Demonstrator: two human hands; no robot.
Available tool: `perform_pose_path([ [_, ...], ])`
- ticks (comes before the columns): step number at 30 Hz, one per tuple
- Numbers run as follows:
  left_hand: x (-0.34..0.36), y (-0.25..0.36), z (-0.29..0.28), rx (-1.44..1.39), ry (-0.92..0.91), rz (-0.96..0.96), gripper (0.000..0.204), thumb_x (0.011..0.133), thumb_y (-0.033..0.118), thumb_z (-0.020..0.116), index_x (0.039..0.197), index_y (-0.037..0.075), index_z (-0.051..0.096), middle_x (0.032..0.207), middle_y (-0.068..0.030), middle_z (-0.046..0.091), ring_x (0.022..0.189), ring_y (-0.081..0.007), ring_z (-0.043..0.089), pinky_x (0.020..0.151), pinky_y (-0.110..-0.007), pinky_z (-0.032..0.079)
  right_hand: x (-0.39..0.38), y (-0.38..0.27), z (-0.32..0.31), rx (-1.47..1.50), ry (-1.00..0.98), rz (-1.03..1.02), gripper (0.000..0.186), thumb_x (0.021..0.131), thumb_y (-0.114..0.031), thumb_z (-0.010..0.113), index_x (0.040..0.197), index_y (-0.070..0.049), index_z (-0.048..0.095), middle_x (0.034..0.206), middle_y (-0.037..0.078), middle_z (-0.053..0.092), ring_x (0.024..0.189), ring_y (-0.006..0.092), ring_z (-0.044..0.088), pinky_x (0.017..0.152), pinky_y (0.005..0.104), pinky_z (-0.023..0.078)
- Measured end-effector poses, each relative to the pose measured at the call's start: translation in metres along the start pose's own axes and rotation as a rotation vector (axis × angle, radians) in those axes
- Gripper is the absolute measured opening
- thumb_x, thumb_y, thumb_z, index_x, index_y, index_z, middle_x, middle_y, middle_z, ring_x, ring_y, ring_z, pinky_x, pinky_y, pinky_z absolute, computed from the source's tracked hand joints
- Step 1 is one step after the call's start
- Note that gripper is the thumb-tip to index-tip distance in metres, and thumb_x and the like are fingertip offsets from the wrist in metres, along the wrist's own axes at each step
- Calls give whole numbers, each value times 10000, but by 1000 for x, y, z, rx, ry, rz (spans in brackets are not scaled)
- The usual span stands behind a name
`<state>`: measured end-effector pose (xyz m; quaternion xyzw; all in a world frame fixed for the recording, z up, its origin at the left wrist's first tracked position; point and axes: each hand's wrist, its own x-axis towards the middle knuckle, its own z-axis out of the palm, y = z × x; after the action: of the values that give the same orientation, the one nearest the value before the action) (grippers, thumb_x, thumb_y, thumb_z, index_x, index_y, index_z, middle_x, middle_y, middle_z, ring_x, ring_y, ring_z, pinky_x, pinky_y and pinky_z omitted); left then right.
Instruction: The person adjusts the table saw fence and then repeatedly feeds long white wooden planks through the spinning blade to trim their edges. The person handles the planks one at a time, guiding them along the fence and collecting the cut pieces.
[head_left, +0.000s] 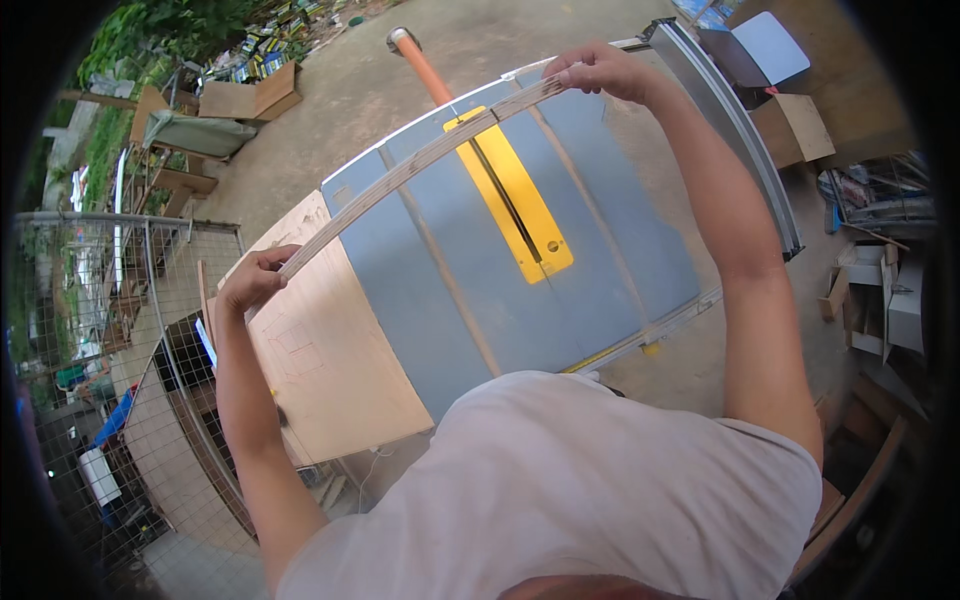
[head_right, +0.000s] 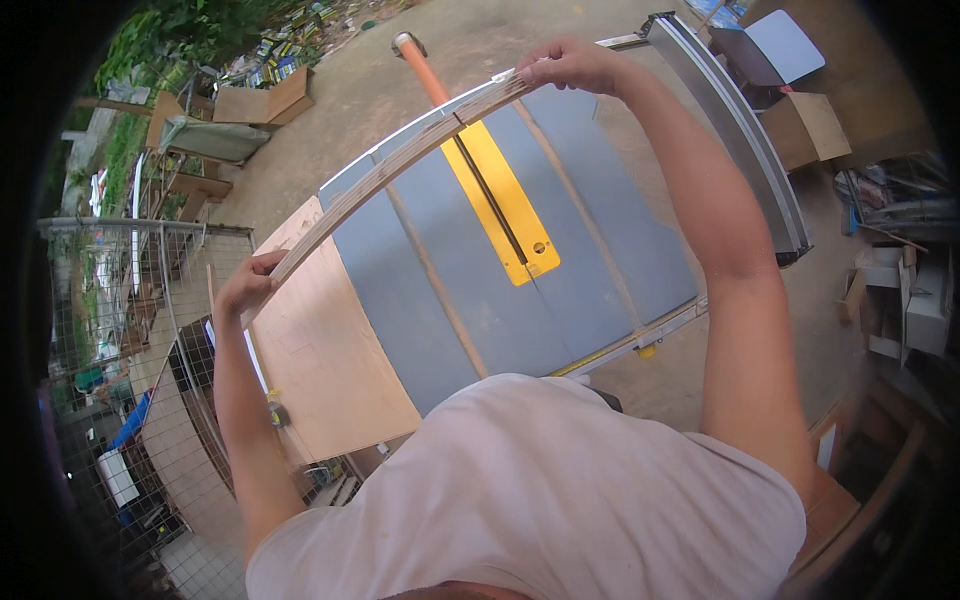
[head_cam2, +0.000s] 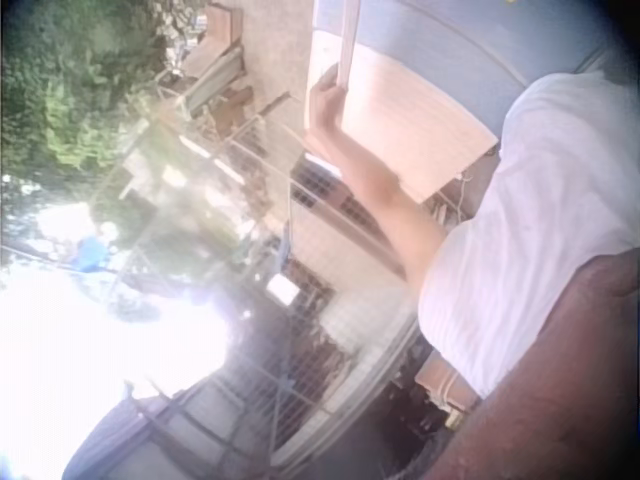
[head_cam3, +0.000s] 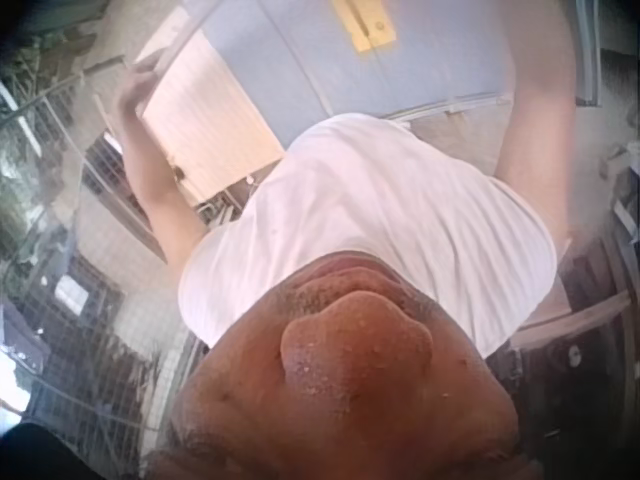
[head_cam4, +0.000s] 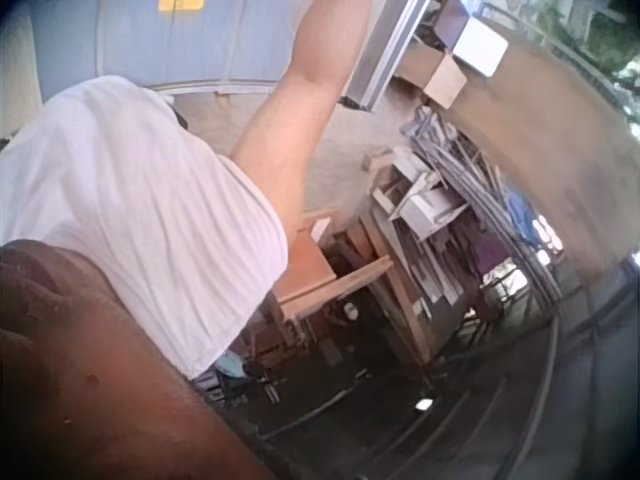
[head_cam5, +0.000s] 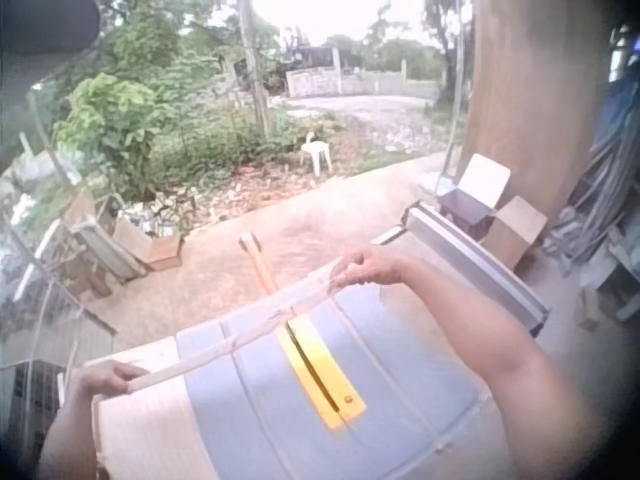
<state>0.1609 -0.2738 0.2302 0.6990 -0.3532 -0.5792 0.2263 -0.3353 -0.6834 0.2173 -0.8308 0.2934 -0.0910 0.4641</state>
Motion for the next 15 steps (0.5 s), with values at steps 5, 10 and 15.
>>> perform_pose_path([
  [5,-33,-10,23,53,22,-13,815,606,59,666,1414,-42,626,1179,-91,703,1025,-171,638,942,-274,503,-50,-19,5,0,-26,-34,519,808,-476,796,1136,-74,797,987,52,725,920,160,632,787,298,508],
  [10,-58,-6,48,40,25,-17,823,603,76,688,1418,-22,631,1144,-93,703,983,-163,628,918,-275,510,-86,-16,11,5,46,-82,445,836,-461,759,1090,-99,810,918,19,712,857,141,594,753,313,483],
  [15,-79,-12,55,185,70,7,841,601,113,721,1428,-8,627,1135,-90,696,976,-175,627,926,-302,515,-114,-23,7,28,-10,-130,519,812,-449,808,1174,-78,777,1022,53,718,992,182,648,858,327,518],
])
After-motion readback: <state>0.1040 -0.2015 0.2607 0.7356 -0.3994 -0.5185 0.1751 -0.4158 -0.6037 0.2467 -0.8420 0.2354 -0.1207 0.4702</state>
